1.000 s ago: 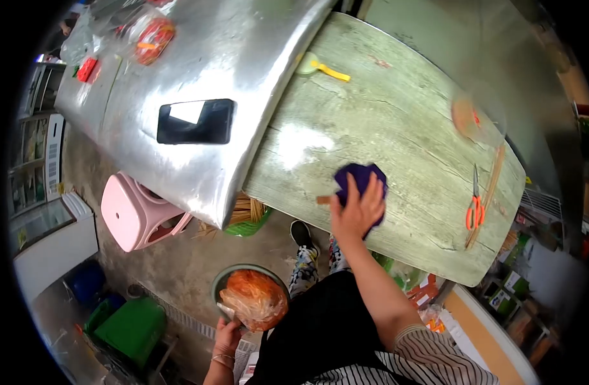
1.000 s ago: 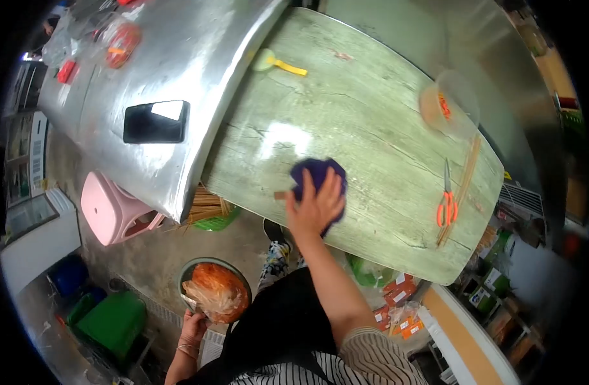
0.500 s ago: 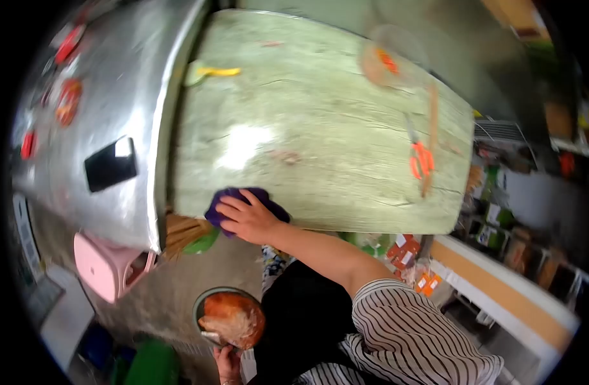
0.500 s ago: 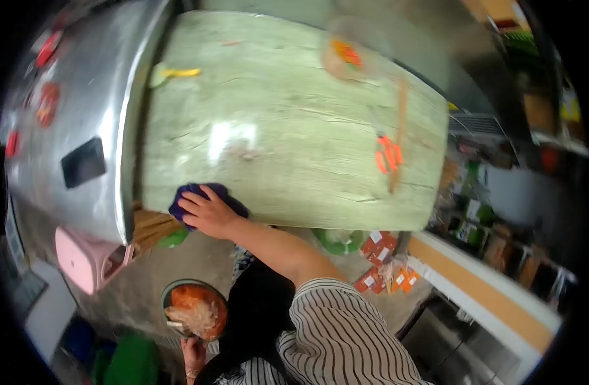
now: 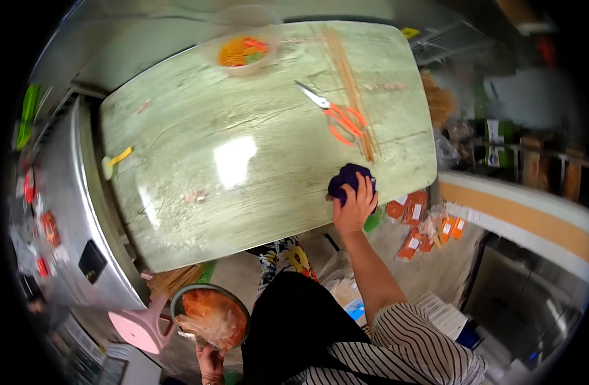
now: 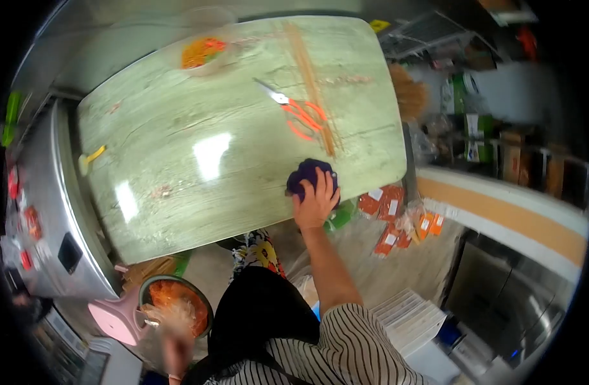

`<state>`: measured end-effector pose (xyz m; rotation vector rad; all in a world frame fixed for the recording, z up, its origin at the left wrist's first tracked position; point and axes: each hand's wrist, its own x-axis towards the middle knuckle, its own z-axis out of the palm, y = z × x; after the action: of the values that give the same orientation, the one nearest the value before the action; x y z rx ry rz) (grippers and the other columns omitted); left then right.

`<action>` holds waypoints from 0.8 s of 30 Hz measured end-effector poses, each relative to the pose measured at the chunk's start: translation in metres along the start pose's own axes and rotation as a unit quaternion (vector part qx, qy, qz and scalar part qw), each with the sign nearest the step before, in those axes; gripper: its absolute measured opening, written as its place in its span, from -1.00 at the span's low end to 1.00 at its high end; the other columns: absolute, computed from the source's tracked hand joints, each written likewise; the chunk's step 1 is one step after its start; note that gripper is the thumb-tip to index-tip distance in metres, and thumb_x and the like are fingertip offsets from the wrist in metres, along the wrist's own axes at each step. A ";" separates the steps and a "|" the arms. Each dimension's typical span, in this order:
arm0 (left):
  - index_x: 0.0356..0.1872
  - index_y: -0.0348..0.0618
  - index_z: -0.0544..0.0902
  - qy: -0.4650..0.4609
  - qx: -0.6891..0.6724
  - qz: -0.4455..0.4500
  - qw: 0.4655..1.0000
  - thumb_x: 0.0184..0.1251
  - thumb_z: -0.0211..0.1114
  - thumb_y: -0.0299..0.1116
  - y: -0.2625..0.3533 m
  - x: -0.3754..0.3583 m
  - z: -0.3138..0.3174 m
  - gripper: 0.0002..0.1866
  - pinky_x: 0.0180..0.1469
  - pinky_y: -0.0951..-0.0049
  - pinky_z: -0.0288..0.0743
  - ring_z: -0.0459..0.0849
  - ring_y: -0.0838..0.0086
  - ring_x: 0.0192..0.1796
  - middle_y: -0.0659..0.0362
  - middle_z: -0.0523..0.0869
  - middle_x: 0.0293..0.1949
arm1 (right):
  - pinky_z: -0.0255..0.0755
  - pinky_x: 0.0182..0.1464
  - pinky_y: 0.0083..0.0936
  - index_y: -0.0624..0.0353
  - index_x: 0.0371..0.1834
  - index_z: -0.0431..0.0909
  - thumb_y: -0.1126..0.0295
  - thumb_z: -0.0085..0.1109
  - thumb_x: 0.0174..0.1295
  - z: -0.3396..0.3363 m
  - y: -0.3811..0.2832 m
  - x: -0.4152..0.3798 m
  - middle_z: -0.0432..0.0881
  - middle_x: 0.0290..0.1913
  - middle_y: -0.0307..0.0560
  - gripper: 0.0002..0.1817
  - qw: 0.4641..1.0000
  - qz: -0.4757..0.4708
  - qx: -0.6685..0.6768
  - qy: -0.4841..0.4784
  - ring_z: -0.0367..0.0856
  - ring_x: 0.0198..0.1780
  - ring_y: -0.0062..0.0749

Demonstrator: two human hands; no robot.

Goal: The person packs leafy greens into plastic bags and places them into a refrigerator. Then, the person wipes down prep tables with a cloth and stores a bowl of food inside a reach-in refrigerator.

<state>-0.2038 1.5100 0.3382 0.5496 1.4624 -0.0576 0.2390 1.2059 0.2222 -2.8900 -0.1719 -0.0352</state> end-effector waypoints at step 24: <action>-0.20 -0.06 0.52 0.021 0.228 -0.077 0.970 0.12 0.14 -0.48 0.075 -0.001 0.096 -0.80 -0.49 0.71 0.21 0.29 0.67 -0.51 0.33 0.41 -0.49 | 0.13 0.17 -0.24 0.00 0.19 0.28 0.05 0.09 0.15 -0.052 0.170 0.069 0.24 0.18 0.06 -0.44 0.895 0.343 0.261 0.115 0.23 0.17 -0.09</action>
<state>-0.0882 1.5385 0.3641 0.8100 1.5376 -0.5188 0.3273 1.0375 0.2337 -2.2314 0.7604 -0.1716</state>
